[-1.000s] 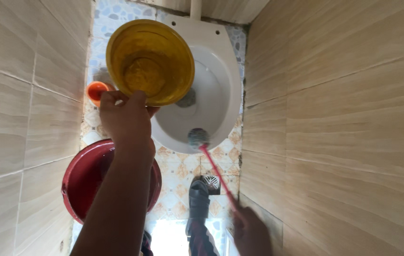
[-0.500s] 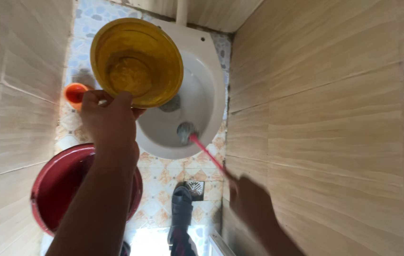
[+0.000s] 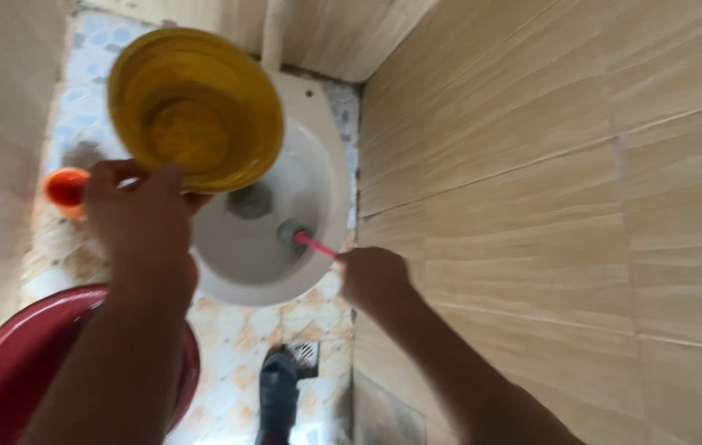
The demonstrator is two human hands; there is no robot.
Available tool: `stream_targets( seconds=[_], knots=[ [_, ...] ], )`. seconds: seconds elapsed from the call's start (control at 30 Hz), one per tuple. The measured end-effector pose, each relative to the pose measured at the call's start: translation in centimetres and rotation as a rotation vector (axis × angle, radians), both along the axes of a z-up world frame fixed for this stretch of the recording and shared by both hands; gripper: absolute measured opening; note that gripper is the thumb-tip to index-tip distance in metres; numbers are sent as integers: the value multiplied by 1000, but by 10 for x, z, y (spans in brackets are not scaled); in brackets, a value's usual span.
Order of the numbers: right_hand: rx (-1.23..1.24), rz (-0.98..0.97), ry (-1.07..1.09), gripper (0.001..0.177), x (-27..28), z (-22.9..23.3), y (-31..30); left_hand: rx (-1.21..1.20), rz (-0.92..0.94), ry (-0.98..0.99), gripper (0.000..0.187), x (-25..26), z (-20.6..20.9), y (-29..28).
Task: The person cleans a toilet bowl using a pink toilet brush and water from a yellow cup. They repeatedly scoop water from a red bucket into the cup, pour it into the bowl, and scrub the interior surfaces. The person moves between two different toilet stalls during the process.
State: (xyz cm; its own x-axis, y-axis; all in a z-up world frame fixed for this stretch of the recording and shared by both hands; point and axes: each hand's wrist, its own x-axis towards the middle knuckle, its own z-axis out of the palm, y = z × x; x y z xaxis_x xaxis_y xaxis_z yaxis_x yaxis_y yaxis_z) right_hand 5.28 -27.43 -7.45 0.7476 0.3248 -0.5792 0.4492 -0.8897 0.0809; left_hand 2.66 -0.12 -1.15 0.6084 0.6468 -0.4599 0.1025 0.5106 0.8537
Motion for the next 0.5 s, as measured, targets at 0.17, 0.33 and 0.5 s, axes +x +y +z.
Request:
stream_targets(
  seconds=[0.17, 0.33, 0.5],
  knots=[
    [-76, -84, 58, 24, 40, -33, 63, 111, -13, 59, 31, -5, -3, 10],
    [-109, -62, -10, 23, 66, 5, 73, 173, -44, 49, 29, -6, 8, 7],
    [-170, -21, -26, 20, 91, 31, 57, 90, 3, -8, 29, -8, 2, 4]
  ],
)
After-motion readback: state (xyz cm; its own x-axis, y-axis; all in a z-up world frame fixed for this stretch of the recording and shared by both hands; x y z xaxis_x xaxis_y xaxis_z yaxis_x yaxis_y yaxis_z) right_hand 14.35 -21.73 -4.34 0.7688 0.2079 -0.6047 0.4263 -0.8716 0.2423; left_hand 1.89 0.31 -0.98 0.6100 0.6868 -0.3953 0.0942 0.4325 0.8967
